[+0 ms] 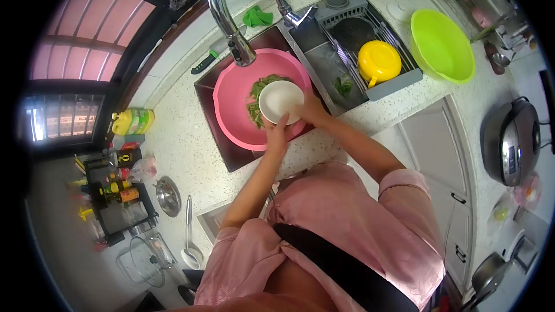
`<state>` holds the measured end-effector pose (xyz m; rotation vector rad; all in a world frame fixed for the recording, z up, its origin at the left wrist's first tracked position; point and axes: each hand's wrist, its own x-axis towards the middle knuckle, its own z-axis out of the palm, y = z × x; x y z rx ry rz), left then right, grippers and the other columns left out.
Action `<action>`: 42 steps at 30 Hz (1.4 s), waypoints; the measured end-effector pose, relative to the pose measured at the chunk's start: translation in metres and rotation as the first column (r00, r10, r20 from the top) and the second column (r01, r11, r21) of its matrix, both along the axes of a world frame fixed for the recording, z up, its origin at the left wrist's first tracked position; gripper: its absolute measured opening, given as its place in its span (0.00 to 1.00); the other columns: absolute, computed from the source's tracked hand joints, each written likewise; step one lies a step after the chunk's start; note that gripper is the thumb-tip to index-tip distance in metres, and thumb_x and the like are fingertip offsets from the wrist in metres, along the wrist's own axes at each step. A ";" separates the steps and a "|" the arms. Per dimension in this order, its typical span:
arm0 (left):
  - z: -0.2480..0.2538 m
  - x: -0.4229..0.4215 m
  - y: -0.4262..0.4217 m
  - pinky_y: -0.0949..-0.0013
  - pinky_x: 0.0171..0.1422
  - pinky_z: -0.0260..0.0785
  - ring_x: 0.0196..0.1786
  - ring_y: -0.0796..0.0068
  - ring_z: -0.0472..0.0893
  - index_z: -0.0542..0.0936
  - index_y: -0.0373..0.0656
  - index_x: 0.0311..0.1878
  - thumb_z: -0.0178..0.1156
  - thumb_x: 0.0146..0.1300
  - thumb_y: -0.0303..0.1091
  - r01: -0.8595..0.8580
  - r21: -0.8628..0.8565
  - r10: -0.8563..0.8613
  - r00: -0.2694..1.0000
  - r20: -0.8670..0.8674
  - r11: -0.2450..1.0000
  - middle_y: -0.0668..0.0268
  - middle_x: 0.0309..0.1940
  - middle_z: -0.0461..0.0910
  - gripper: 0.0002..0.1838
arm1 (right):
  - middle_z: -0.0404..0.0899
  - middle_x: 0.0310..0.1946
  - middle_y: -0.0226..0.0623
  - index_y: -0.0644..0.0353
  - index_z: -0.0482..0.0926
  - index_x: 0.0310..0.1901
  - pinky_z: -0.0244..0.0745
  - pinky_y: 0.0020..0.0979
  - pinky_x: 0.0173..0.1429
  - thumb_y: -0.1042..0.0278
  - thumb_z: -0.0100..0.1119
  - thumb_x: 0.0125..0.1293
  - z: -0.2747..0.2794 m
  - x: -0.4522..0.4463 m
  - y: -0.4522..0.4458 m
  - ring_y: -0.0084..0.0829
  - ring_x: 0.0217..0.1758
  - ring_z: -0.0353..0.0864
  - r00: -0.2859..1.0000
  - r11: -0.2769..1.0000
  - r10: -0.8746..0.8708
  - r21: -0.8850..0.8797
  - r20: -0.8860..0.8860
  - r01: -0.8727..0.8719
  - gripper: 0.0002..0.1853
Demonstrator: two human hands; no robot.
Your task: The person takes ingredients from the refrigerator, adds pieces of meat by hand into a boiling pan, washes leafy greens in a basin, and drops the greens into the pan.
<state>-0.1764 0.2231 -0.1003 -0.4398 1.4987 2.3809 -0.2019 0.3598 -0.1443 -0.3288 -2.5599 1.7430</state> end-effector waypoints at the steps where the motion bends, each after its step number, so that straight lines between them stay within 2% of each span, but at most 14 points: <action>1: -0.013 0.000 -0.001 0.65 0.52 0.72 0.55 0.66 0.70 0.56 0.47 0.62 0.56 0.52 0.20 -0.030 -0.058 0.025 0.996 -0.082 0.998 0.61 0.55 0.64 0.34 | 0.78 0.30 0.54 0.68 0.75 0.39 0.75 0.37 0.37 0.63 0.59 0.49 -0.003 0.002 -0.004 0.46 0.32 0.80 0.998 0.995 -0.054 -0.080 0.012 0.055 0.18; 7: -0.008 -0.011 -0.010 0.66 0.52 0.71 0.53 0.63 0.71 0.57 0.43 0.59 0.49 0.42 0.13 0.062 -0.236 -0.071 0.997 -0.029 0.970 0.58 0.51 0.66 0.36 | 0.78 0.24 0.53 0.67 0.79 0.25 0.74 0.41 0.37 0.56 0.59 0.51 -0.003 -0.012 0.011 0.48 0.32 0.79 0.973 0.942 0.198 0.250 0.118 -0.222 0.17; 10: -0.014 -0.020 -0.016 0.65 0.52 0.71 0.51 0.61 0.73 0.58 0.41 0.58 0.49 0.42 0.14 0.207 -0.260 -0.214 0.977 0.002 0.943 0.57 0.50 0.68 0.34 | 0.78 0.25 0.53 0.67 0.79 0.25 0.72 0.44 0.38 0.55 0.60 0.52 0.003 -0.024 0.023 0.50 0.32 0.78 0.948 0.863 0.305 0.449 -0.094 -0.233 0.18; 16: -0.023 -0.019 -0.012 0.64 0.50 0.73 0.49 0.61 0.76 0.63 0.37 0.57 0.52 0.45 0.18 0.271 -0.584 -0.415 0.902 -0.124 0.765 0.54 0.47 0.73 0.30 | 0.78 0.29 0.51 0.66 0.78 0.30 0.72 0.43 0.41 0.61 0.58 0.55 0.018 -0.014 0.041 0.50 0.35 0.77 0.899 0.720 0.430 0.570 0.082 -0.396 0.14; 20: -0.022 -0.022 -0.007 0.63 0.44 0.78 0.48 0.61 0.77 0.60 0.38 0.58 0.54 0.54 0.23 0.277 -0.609 -0.437 0.891 -0.127 0.743 0.55 0.49 0.71 0.27 | 0.77 0.36 0.50 0.65 0.77 0.38 0.71 0.42 0.44 0.66 0.53 0.59 0.066 0.028 0.032 0.48 0.42 0.75 0.842 0.648 0.533 0.602 0.080 -0.467 0.11; 22: -0.001 -0.023 0.001 0.61 0.38 0.79 0.46 0.62 0.78 0.61 0.42 0.59 0.57 0.58 0.30 0.315 -0.415 -0.307 0.948 0.089 0.853 0.54 0.48 0.72 0.25 | 0.75 0.42 0.49 0.65 0.74 0.44 0.69 0.41 0.49 0.69 0.52 0.59 0.060 0.049 0.020 0.47 0.47 0.73 0.764 0.750 0.637 0.312 -0.102 -0.583 0.13; 26: 0.019 -0.034 0.001 0.61 0.33 0.79 0.46 0.63 0.78 0.63 0.45 0.58 0.57 0.60 0.35 0.336 -0.479 -0.340 0.937 0.083 0.811 0.55 0.48 0.72 0.24 | 0.75 0.46 0.47 0.65 0.74 0.46 0.68 0.40 0.54 0.68 0.54 0.59 0.052 0.063 0.024 0.47 0.50 0.73 0.803 0.798 0.590 0.214 -0.084 -0.564 0.15; 29: 0.026 -0.036 0.000 0.62 0.37 0.78 0.41 0.59 0.80 0.66 0.43 0.59 0.60 0.56 0.43 0.387 -0.578 -0.388 0.913 0.130 0.718 0.49 0.46 0.74 0.29 | 0.73 0.50 0.46 0.64 0.74 0.48 0.67 0.39 0.57 0.68 0.55 0.59 0.046 0.054 0.044 0.46 0.53 0.72 0.711 0.681 0.683 0.500 -0.168 -0.536 0.16; 31: 0.025 -0.038 0.002 0.56 0.43 0.74 0.43 0.50 0.79 0.66 0.44 0.59 0.61 0.54 0.47 0.109 -0.904 -0.550 0.821 -0.153 0.414 0.45 0.46 0.74 0.31 | 0.73 0.53 0.44 0.64 0.74 0.48 0.65 0.38 0.59 0.67 0.55 0.59 0.048 0.051 0.052 0.43 0.56 0.70 0.817 0.726 0.559 0.560 -0.141 -0.400 0.16; 37: 0.088 -0.024 0.014 0.52 0.46 0.70 0.46 0.47 0.77 0.67 0.44 0.57 0.60 0.54 0.49 -0.079 -0.991 -0.664 0.736 -0.134 0.113 0.43 0.44 0.74 0.30 | 0.79 0.42 0.44 0.64 0.77 0.43 0.72 0.34 0.50 0.69 0.58 0.57 0.056 0.034 0.065 0.40 0.45 0.79 0.958 0.933 0.243 0.305 -0.151 -0.189 0.13; 38: 0.079 -0.028 0.009 0.52 0.46 0.70 0.46 0.47 0.77 0.67 0.44 0.57 0.60 0.54 0.49 -0.084 -0.991 -0.662 0.738 -0.135 0.109 0.43 0.44 0.74 0.30 | 0.79 0.42 0.44 0.64 0.77 0.43 0.72 0.34 0.50 0.69 0.58 0.57 0.051 0.028 0.064 0.40 0.45 0.79 0.957 0.934 0.246 0.302 -0.156 -0.191 0.13; 40: 0.062 -0.040 -0.003 0.54 0.43 0.71 0.41 0.48 0.79 0.68 0.42 0.53 0.59 0.56 0.50 -0.047 -0.904 -0.515 0.808 -0.285 0.426 0.45 0.41 0.76 0.27 | 0.81 0.34 0.44 0.65 0.77 0.42 0.74 0.31 0.42 0.68 0.58 0.58 0.039 0.018 0.062 0.35 0.35 0.81 0.978 0.987 0.137 0.100 -0.157 -0.122 0.13; 41: 0.063 -0.042 -0.009 0.60 0.33 0.74 0.33 0.56 0.81 0.68 0.41 0.48 0.57 0.59 0.51 0.219 -0.801 -0.409 0.912 -0.036 0.558 0.50 0.38 0.77 0.24 | 0.81 0.34 0.44 0.65 0.77 0.42 0.74 0.31 0.42 0.68 0.58 0.58 0.035 0.015 0.059 0.35 0.35 0.81 0.977 0.987 0.139 0.099 -0.162 -0.124 0.13; 42: 0.064 -0.043 -0.011 0.60 0.33 0.74 0.33 0.56 0.81 0.68 0.41 0.48 0.57 0.59 0.51 0.213 -0.803 -0.406 0.913 -0.039 0.557 0.50 0.38 0.77 0.24 | 0.80 0.32 0.44 0.65 0.77 0.40 0.74 0.33 0.40 0.66 0.59 0.55 0.035 0.011 0.054 0.38 0.33 0.81 0.975 0.993 0.103 0.077 -0.199 -0.089 0.14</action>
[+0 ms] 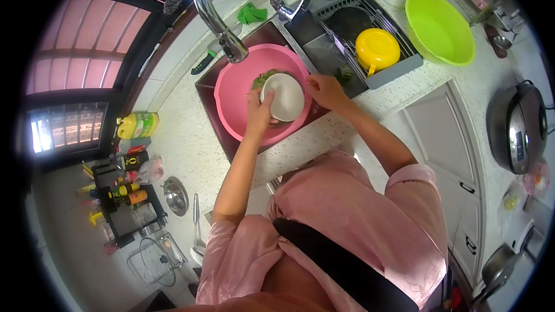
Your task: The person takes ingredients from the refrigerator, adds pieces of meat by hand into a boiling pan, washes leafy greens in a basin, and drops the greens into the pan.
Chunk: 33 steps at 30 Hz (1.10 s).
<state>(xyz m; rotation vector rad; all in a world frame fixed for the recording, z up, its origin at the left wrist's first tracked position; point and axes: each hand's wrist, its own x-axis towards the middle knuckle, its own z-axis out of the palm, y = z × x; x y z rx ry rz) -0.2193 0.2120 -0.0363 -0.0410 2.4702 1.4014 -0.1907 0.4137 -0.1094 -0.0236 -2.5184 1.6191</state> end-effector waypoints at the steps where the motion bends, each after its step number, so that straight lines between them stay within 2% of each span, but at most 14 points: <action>1: 0.000 0.000 -0.003 0.65 0.28 0.74 0.31 0.61 0.81 0.68 0.41 0.47 0.56 0.59 0.52 -0.084 0.120 0.070 0.991 0.113 0.989 0.52 0.37 0.78 0.24 | 0.79 0.29 0.44 0.65 0.77 0.38 0.74 0.35 0.37 0.64 0.61 0.53 0.000 -0.004 -0.004 0.41 0.31 0.80 0.999 0.999 -0.031 -0.027 -0.033 0.030 0.14; 2: 0.001 0.000 -0.006 0.69 0.23 0.74 0.29 0.67 0.81 0.68 0.42 0.46 0.55 0.60 0.53 -0.182 0.228 0.128 0.964 0.232 0.957 0.55 0.36 0.78 0.23 | 0.79 0.29 0.44 0.65 0.77 0.38 0.74 0.35 0.37 0.64 0.61 0.53 0.000 -0.006 -0.009 0.41 0.31 0.80 0.999 0.999 -0.021 -0.030 -0.036 0.020 0.14; 4: 0.009 0.003 -0.007 0.72 0.21 0.74 0.28 0.69 0.81 0.68 0.42 0.47 0.55 0.60 0.53 -0.192 0.238 0.128 0.957 0.262 0.952 0.56 0.35 0.78 0.24 | 0.80 0.29 0.45 0.65 0.77 0.39 0.74 0.35 0.38 0.61 0.61 0.53 0.008 -0.003 -0.020 0.41 0.31 0.80 0.963 0.985 0.107 -0.162 0.246 -0.068 0.17; 8: 0.011 0.006 -0.009 0.73 0.20 0.73 0.27 0.71 0.80 0.68 0.43 0.49 0.55 0.59 0.54 -0.072 0.120 0.043 0.972 0.230 0.990 0.58 0.33 0.78 0.25 | 0.80 0.28 0.45 0.67 0.77 0.41 0.73 0.31 0.36 0.59 0.63 0.53 0.015 0.001 -0.032 0.35 0.29 0.80 0.944 0.979 0.202 -0.023 0.261 -0.203 0.20; 10: 0.011 0.013 -0.004 0.66 0.24 0.74 0.28 0.64 0.81 0.68 0.45 0.52 0.58 0.57 0.53 -0.016 0.055 0.005 0.981 0.195 0.998 0.56 0.34 0.76 0.27 | 0.78 0.28 0.49 0.64 0.79 0.37 0.72 0.40 0.39 0.58 0.60 0.54 0.004 -0.001 -0.033 0.47 0.33 0.79 0.968 0.982 0.138 0.100 0.212 -0.162 0.16; 12: 0.003 0.025 0.005 0.58 0.30 0.74 0.31 0.53 0.79 0.71 0.45 0.52 0.60 0.54 0.51 0.102 -0.418 -0.294 0.856 -0.424 0.903 0.51 0.36 0.76 0.27 | 0.78 0.29 0.50 0.63 0.79 0.35 0.72 0.41 0.40 0.60 0.59 0.55 -0.007 -0.002 -0.031 0.49 0.34 0.78 0.978 0.979 0.110 0.150 0.176 -0.137 0.14; 15: 0.032 0.038 0.019 0.52 0.40 0.72 0.38 0.47 0.78 0.70 0.47 0.52 0.63 0.50 0.50 0.133 -0.487 -0.315 0.896 -0.313 0.863 0.50 0.38 0.74 0.29 | 0.78 0.29 0.50 0.62 0.78 0.33 0.71 0.44 0.41 0.63 0.57 0.56 -0.016 -0.007 -0.023 0.52 0.36 0.77 0.983 0.972 0.112 0.190 0.148 -0.139 0.10; 17: 0.030 0.036 0.011 0.52 0.41 0.72 0.38 0.47 0.78 0.70 0.47 0.53 0.63 0.51 0.50 0.079 -0.469 -0.266 0.899 -0.348 0.880 0.50 0.39 0.74 0.28 | 0.78 0.30 0.49 0.61 0.78 0.33 0.70 0.45 0.41 0.65 0.56 0.57 -0.018 -0.002 -0.018 0.53 0.37 0.76 0.978 0.969 0.122 0.191 0.172 -0.155 0.09; 19: -0.001 0.021 -0.012 0.57 0.35 0.74 0.40 0.52 0.80 0.67 0.47 0.57 0.60 0.55 0.51 0.053 -0.426 -0.232 0.894 -0.382 0.903 0.49 0.44 0.74 0.29 | 0.77 0.30 0.47 0.61 0.77 0.32 0.70 0.45 0.40 0.65 0.57 0.56 -0.009 0.005 -0.012 0.50 0.36 0.76 0.977 0.890 0.200 0.404 0.068 -0.210 0.08; 21: 0.003 0.001 -0.044 0.64 0.26 0.76 0.41 0.59 0.81 0.64 0.45 0.61 0.55 0.59 0.54 -0.114 -0.097 0.131 0.973 0.188 0.989 0.52 0.47 0.74 0.32 | 0.77 0.30 0.46 0.62 0.77 0.32 0.71 0.44 0.40 0.65 0.57 0.56 0.012 0.011 -0.012 0.49 0.36 0.76 0.979 0.907 0.195 0.368 0.068 -0.206 0.08; 24: -0.018 -0.018 -0.117 0.66 0.26 0.78 0.41 0.59 0.81 0.61 0.45 0.63 0.45 0.62 0.59 -0.457 0.415 0.321 0.877 0.357 0.787 0.53 0.50 0.74 0.33 | 0.77 0.30 0.45 0.62 0.77 0.33 0.71 0.42 0.40 0.65 0.57 0.56 0.014 0.005 -0.010 0.47 0.36 0.77 0.979 0.933 0.184 0.298 0.089 -0.203 0.09; 26: -0.031 -0.036 -0.174 0.55 0.41 0.78 0.42 0.54 0.80 0.62 0.46 0.63 0.42 0.65 0.55 -0.610 0.517 0.430 0.791 0.434 0.600 0.53 0.51 0.73 0.29 | 0.77 0.30 0.45 0.62 0.77 0.33 0.71 0.41 0.39 0.65 0.58 0.55 0.015 -0.002 -0.010 0.46 0.36 0.77 0.979 0.943 0.173 0.270 0.104 -0.195 0.09; 30: -0.042 -0.065 -0.255 0.52 0.52 0.76 0.54 0.43 0.71 0.54 0.42 0.66 0.40 0.69 0.41 -0.793 0.609 0.672 0.438 0.597 -0.024 0.43 0.59 0.59 0.25 | 0.78 0.30 0.45 0.62 0.78 0.36 0.71 0.40 0.40 0.65 0.57 0.56 0.031 -0.016 -0.029 0.45 0.35 0.78 0.980 0.961 0.174 0.201 0.095 -0.190 0.10; 33: -0.057 -0.073 -0.293 0.57 0.46 0.80 0.51 0.45 0.73 0.53 0.35 0.65 0.39 0.69 0.37 -0.794 0.603 0.739 0.362 0.568 -0.076 0.44 0.56 0.63 0.25 | 0.79 0.30 0.44 0.62 0.78 0.39 0.72 0.38 0.39 0.64 0.56 0.58 0.030 -0.029 -0.042 0.43 0.34 0.79 0.974 0.964 0.206 0.153 0.095 -0.219 0.11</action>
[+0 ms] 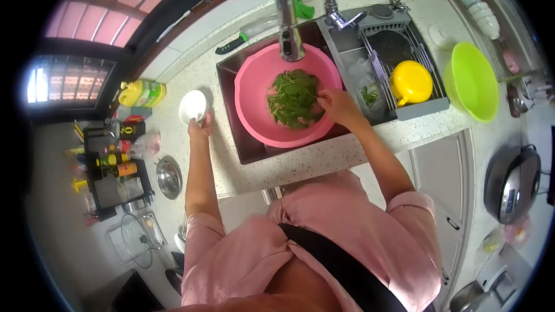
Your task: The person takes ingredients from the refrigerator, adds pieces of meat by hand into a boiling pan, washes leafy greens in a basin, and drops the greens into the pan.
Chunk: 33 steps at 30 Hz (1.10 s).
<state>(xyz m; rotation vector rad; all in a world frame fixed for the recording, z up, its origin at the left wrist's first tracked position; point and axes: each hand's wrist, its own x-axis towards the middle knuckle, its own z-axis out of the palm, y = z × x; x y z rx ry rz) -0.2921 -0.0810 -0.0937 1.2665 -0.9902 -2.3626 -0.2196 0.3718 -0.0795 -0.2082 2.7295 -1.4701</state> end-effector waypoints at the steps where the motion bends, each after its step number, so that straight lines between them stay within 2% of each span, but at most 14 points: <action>1: -0.001 -0.001 -0.005 0.60 0.45 0.82 0.48 0.46 0.76 0.52 0.31 0.64 0.39 0.70 0.37 -0.007 -0.024 0.007 1.000 -0.011 1.000 0.43 0.53 0.65 0.25 | 0.80 0.30 0.44 0.62 0.78 0.40 0.72 0.37 0.38 0.64 0.55 0.60 -0.002 -0.008 -0.004 0.41 0.34 0.79 0.999 0.996 -0.039 -0.084 0.005 0.040 0.12; 9: 0.015 0.008 0.013 0.57 0.47 0.80 0.44 0.53 0.77 0.59 0.29 0.58 0.45 0.69 0.45 -0.058 -0.007 0.057 0.996 -0.064 0.998 0.46 0.46 0.69 0.27 | 0.80 0.30 0.45 0.64 0.76 0.48 0.72 0.31 0.35 0.68 0.47 0.66 0.114 -0.053 -0.012 0.37 0.29 0.79 0.939 0.875 -0.308 -0.434 -0.154 0.216 0.14; 11: 0.011 0.019 0.021 0.56 0.47 0.78 0.44 0.57 0.74 0.60 0.32 0.57 0.50 0.67 0.45 -0.077 0.040 0.078 0.997 -0.016 0.996 0.48 0.46 0.66 0.26 | 0.79 0.26 0.45 0.63 0.77 0.45 0.71 0.33 0.32 0.65 0.47 0.67 0.129 -0.068 -0.023 0.39 0.27 0.79 0.822 0.969 -0.244 -0.112 -0.515 0.218 0.13; 13: 0.006 0.045 0.037 0.58 0.42 0.77 0.34 0.62 0.76 0.66 0.36 0.45 0.51 0.66 0.42 0.137 -0.011 -0.138 0.987 -0.087 0.990 0.56 0.30 0.71 0.17 | 0.77 0.23 0.44 0.63 0.78 0.38 0.70 0.36 0.30 0.62 0.49 0.67 0.144 -0.073 -0.036 0.43 0.26 0.78 0.879 0.980 -0.187 -0.025 -0.438 0.196 0.13; 17: 0.000 0.086 0.074 0.64 0.36 0.74 0.31 0.66 0.77 0.70 0.38 0.49 0.50 0.65 0.40 0.312 -0.044 -0.309 0.949 0.057 0.949 0.61 0.27 0.74 0.16 | 0.76 0.20 0.45 0.61 0.78 0.30 0.70 0.41 0.30 0.57 0.48 0.66 0.147 -0.095 -0.058 0.48 0.24 0.76 0.847 0.955 -0.176 0.123 -0.501 0.271 0.17; 19: -0.001 0.090 0.089 0.67 0.36 0.74 0.31 0.68 0.77 0.71 0.40 0.49 0.50 0.64 0.40 0.416 -0.052 -0.410 0.907 0.096 0.908 0.61 0.28 0.75 0.16 | 0.77 0.23 0.46 0.60 0.78 0.33 0.71 0.43 0.33 0.57 0.44 0.68 0.141 -0.122 -0.078 0.49 0.27 0.77 0.792 0.873 -0.070 0.347 -0.607 0.343 0.17; 23: 0.040 0.088 0.127 0.69 0.35 0.74 0.30 0.70 0.78 0.70 0.37 0.48 0.48 0.65 0.43 0.525 -0.302 -0.523 0.847 0.097 0.795 0.60 0.31 0.76 0.18 | 0.79 0.33 0.46 0.57 0.78 0.41 0.72 0.42 0.40 0.59 0.40 0.69 0.126 -0.187 -0.098 0.47 0.36 0.78 0.568 0.900 0.163 0.357 -0.807 0.249 0.16; 25: 0.023 0.087 0.128 0.69 0.32 0.74 0.29 0.71 0.78 0.71 0.39 0.46 0.48 0.66 0.43 0.540 -0.298 -0.571 0.821 -0.023 0.787 0.60 0.31 0.76 0.16 | 0.81 0.36 0.42 0.58 0.77 0.48 0.71 0.37 0.39 0.61 0.40 0.69 0.109 -0.205 -0.099 0.42 0.36 0.79 0.701 0.927 0.088 0.315 -0.708 0.202 0.17; 26: 0.031 0.091 0.126 0.71 0.30 0.73 0.28 0.72 0.78 0.72 0.40 0.45 0.49 0.66 0.42 0.556 -0.397 -0.611 0.791 -0.016 0.730 0.61 0.29 0.76 0.14 | 0.80 0.37 0.41 0.56 0.76 0.48 0.73 0.37 0.41 0.60 0.43 0.68 0.076 -0.232 -0.089 0.41 0.36 0.79 0.325 0.963 0.179 0.233 -0.929 0.136 0.15; 27: 0.052 0.102 0.130 0.73 0.27 0.73 0.26 0.74 0.77 0.72 0.40 0.43 0.52 0.65 0.39 0.527 -0.405 -0.580 0.815 -0.010 0.747 0.63 0.28 0.76 0.12 | 0.80 0.32 0.40 0.59 0.77 0.43 0.72 0.33 0.35 0.61 0.44 0.68 0.056 -0.223 -0.093 0.35 0.31 0.78 0.650 0.986 -0.108 -0.165 -0.752 -0.027 0.14; 30: 0.059 0.127 0.125 0.75 0.24 0.71 0.22 0.77 0.77 0.74 0.39 0.37 0.55 0.62 0.35 0.449 -0.448 -0.503 0.864 -0.001 0.773 0.65 0.23 0.76 0.09 | 0.71 0.19 0.32 0.60 0.72 0.26 0.64 0.26 0.25 0.61 0.44 0.69 -0.060 -0.195 -0.099 0.23 0.19 0.65 0.917 0.840 0.040 -0.483 -0.396 -0.245 0.16; 31: 0.057 0.137 0.121 0.75 0.24 0.71 0.22 0.77 0.76 0.74 0.38 0.36 0.55 0.62 0.35 0.437 -0.447 -0.490 0.872 -0.005 0.781 0.66 0.23 0.76 0.09 | 0.76 0.39 0.50 0.66 0.74 0.46 0.71 0.37 0.47 0.57 0.47 0.68 -0.115 -0.185 -0.081 0.37 0.42 0.76 0.898 0.945 0.324 0.047 -0.297 -0.325 0.18; 32: 0.056 0.144 0.119 0.75 0.24 0.70 0.22 0.78 0.76 0.74 0.38 0.36 0.55 0.62 0.35 0.431 -0.454 -0.471 0.882 0.029 0.780 0.66 0.23 0.76 0.09 | 0.73 0.48 0.54 0.62 0.69 0.56 0.64 0.40 0.59 0.48 0.54 0.62 -0.172 -0.184 -0.081 0.47 0.54 0.71 0.852 0.735 0.504 0.446 0.142 -0.510 0.28; 33: 0.057 0.151 0.120 0.76 0.24 0.70 0.22 0.78 0.76 0.74 0.38 0.36 0.55 0.62 0.35 0.435 -0.456 -0.460 0.886 0.061 0.776 0.66 0.23 0.76 0.09 | 0.67 0.54 0.54 0.57 0.62 0.61 0.63 0.40 0.61 0.42 0.57 0.57 -0.207 -0.168 -0.078 0.48 0.59 0.66 0.823 0.752 0.499 0.335 0.272 -0.567 0.37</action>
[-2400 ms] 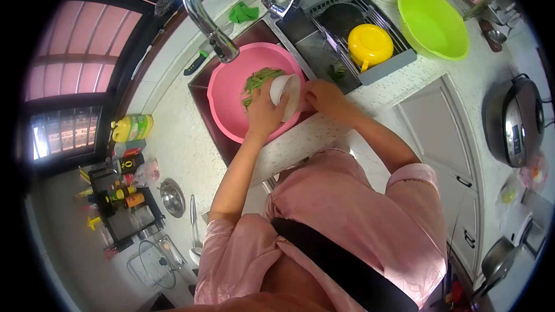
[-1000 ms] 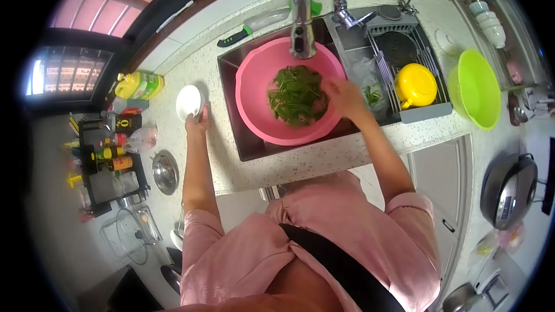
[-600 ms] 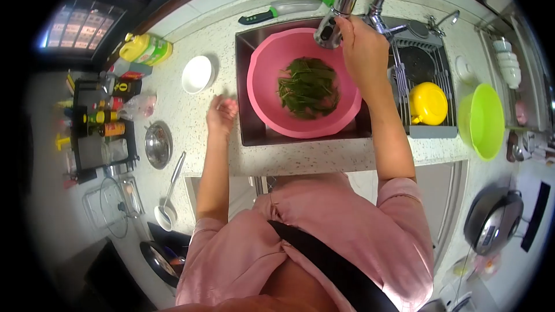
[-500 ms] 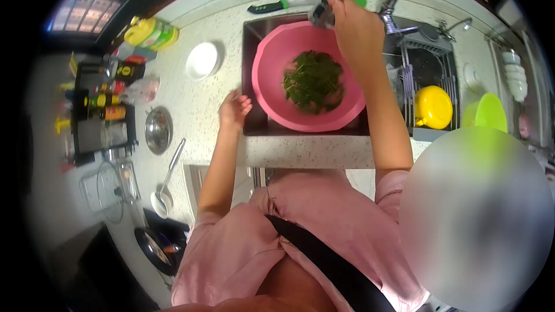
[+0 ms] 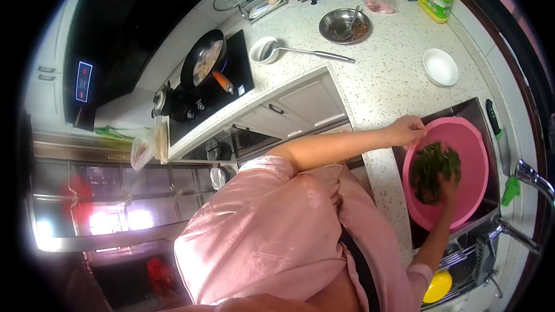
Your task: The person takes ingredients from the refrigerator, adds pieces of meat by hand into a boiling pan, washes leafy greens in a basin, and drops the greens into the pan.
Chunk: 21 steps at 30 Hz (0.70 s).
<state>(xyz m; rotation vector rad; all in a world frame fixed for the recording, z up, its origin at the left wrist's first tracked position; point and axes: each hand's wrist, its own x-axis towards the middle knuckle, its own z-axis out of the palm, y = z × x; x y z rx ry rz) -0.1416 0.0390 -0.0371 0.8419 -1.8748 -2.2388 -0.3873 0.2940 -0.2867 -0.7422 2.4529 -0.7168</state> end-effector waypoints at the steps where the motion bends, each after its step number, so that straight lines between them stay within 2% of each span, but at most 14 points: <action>1: -0.001 0.004 -0.001 0.76 0.24 0.70 0.22 0.78 0.76 0.74 0.38 0.36 0.55 0.62 0.35 -0.010 -0.002 0.010 1.000 -0.004 1.000 0.66 0.23 0.76 0.09 | 0.62 0.61 0.54 0.52 0.56 0.67 0.61 0.40 0.64 0.36 0.60 0.51 -0.016 0.004 -0.001 0.50 0.64 0.61 0.986 0.999 -0.015 -0.026 0.166 0.019 0.46; 2: -0.003 0.007 -0.003 0.76 0.24 0.70 0.23 0.78 0.76 0.74 0.38 0.36 0.55 0.62 0.35 -0.001 -0.023 0.002 1.000 0.021 1.000 0.66 0.23 0.76 0.09 | 0.62 0.61 0.54 0.52 0.56 0.67 0.61 0.40 0.64 0.36 0.60 0.51 -0.014 0.001 -0.010 0.50 0.64 0.61 0.987 1.000 -0.003 -0.030 0.162 0.008 0.46; 4: -0.011 0.007 -0.002 0.76 0.24 0.70 0.23 0.79 0.76 0.74 0.38 0.36 0.55 0.62 0.36 0.006 -0.035 -0.005 0.999 0.051 0.999 0.67 0.23 0.76 0.09 | 0.47 0.69 0.49 0.44 0.43 0.71 0.52 0.42 0.68 0.30 0.63 0.41 -0.009 0.011 -0.028 0.50 0.71 0.47 0.915 0.847 -0.332 0.353 -0.230 0.397 0.59; 7: -0.022 0.003 0.005 0.75 0.26 0.71 0.25 0.79 0.76 0.74 0.39 0.39 0.55 0.61 0.37 -0.003 0.010 0.002 0.994 0.107 1.000 0.67 0.24 0.76 0.11 | 0.39 0.71 0.47 0.43 0.40 0.71 0.46 0.45 0.70 0.31 0.66 0.38 0.021 0.049 -0.074 0.51 0.73 0.41 0.992 0.775 -0.114 0.619 -0.058 0.125 0.62; 8: -0.028 -0.003 0.007 0.74 0.27 0.72 0.25 0.78 0.76 0.74 0.40 0.42 0.56 0.61 0.38 0.017 0.000 -0.017 0.989 0.147 1.000 0.66 0.27 0.76 0.12 | 0.47 0.70 0.45 0.42 0.45 0.70 0.37 0.50 0.72 0.38 0.67 0.39 0.015 0.060 -0.065 0.50 0.72 0.43 0.938 0.895 0.239 0.431 -0.253 -0.112 0.57; 9: -0.041 -0.008 0.007 0.74 0.27 0.73 0.26 0.78 0.77 0.74 0.41 0.44 0.56 0.61 0.39 0.033 0.074 -0.044 0.988 0.151 0.997 0.65 0.29 0.77 0.13 | 0.53 0.67 0.44 0.45 0.53 0.68 0.39 0.50 0.72 0.48 0.65 0.46 0.049 0.084 -0.078 0.50 0.70 0.46 0.885 0.884 0.329 0.436 -0.328 -0.167 0.47; 10: -0.053 -0.017 0.007 0.74 0.23 0.70 0.24 0.79 0.75 0.75 0.40 0.37 0.57 0.61 0.36 0.031 0.048 -0.036 0.992 0.119 0.998 0.66 0.25 0.75 0.09 | 0.60 0.63 0.47 0.51 0.63 0.63 0.44 0.48 0.70 0.62 0.59 0.52 0.040 0.083 -0.071 0.50 0.66 0.54 0.865 0.890 0.378 0.388 -0.330 -0.241 0.34; 12: -0.059 -0.034 0.005 0.74 0.26 0.70 0.25 0.78 0.75 0.74 0.39 0.39 0.55 0.63 0.34 0.030 0.209 -0.051 0.994 0.094 0.977 0.66 0.25 0.75 0.08 | 0.69 0.54 0.52 0.61 0.72 0.53 0.63 0.40 0.62 0.78 0.49 0.51 -0.064 0.062 -0.043 0.50 0.57 0.68 0.964 0.963 0.243 -0.096 -0.111 -0.253 0.24; 13: -0.060 -0.045 0.005 0.74 0.28 0.70 0.24 0.79 0.74 0.74 0.39 0.38 0.53 0.65 0.33 0.032 0.147 -0.044 0.996 0.079 0.989 0.66 0.25 0.75 0.07 | 0.70 0.51 0.48 0.59 0.68 0.56 0.61 0.35 0.61 0.80 0.57 0.51 -0.033 0.058 -0.030 0.43 0.59 0.64 0.961 0.917 0.274 -0.309 0.031 -0.251 0.27; 14: -0.051 -0.057 0.006 0.76 0.30 0.70 0.25 0.81 0.74 0.74 0.40 0.38 0.52 0.66 0.33 0.051 0.118 -0.061 0.995 0.082 0.992 0.68 0.26 0.75 0.07 | 0.69 0.53 0.48 0.59 0.65 0.59 0.60 0.34 0.63 0.75 0.62 0.50 -0.031 0.049 -0.022 0.43 0.61 0.64 0.926 0.962 0.181 -0.256 0.332 -0.097 0.31; 15: -0.058 -0.066 0.002 0.76 0.31 0.70 0.26 0.81 0.74 0.74 0.40 0.38 0.53 0.65 0.34 0.097 0.127 -0.115 0.983 0.146 0.987 0.68 0.27 0.75 0.07 | 0.65 0.59 0.48 0.59 0.62 0.62 0.59 0.35 0.65 0.68 0.66 0.50 0.003 0.030 -0.028 0.42 0.64 0.61 0.846 0.960 0.278 -0.151 0.455 -0.234 0.36; 18: -0.089 -0.100 0.007 0.76 0.33 0.69 0.28 0.82 0.74 0.75 0.40 0.40 0.54 0.64 0.35 0.210 0.133 -0.241 0.925 0.295 0.969 0.70 0.28 0.75 0.08 | 0.62 0.61 0.49 0.57 0.63 0.61 0.62 0.39 0.63 0.63 0.66 0.50 0.031 0.002 -0.022 0.43 0.65 0.60 0.849 0.976 0.159 -0.208 0.504 -0.059 0.36; 20: -0.171 -0.118 0.017 0.67 0.44 0.72 0.37 0.66 0.79 0.75 0.38 0.44 0.57 0.61 0.36 0.308 -0.096 -0.285 0.938 0.196 0.947 0.63 0.29 0.78 0.13 | 0.59 0.63 0.50 0.55 0.62 0.63 0.60 0.45 0.64 0.57 0.66 0.51 0.024 -0.025 -0.029 0.50 0.65 0.57 0.987 0.992 -0.124 -0.045 -0.101 0.120 0.38; 21: -0.159 -0.129 0.022 0.62 0.48 0.70 0.42 0.59 0.79 0.73 0.39 0.48 0.56 0.60 0.36 0.405 -0.252 -0.324 0.894 0.309 0.879 0.58 0.36 0.78 0.15 | 0.56 0.64 0.51 0.51 0.62 0.63 0.58 0.49 0.64 0.53 0.64 0.51 0.022 -0.025 -0.038 0.58 0.63 0.56 0.965 0.965 -0.260 -0.010 -0.005 0.260 0.38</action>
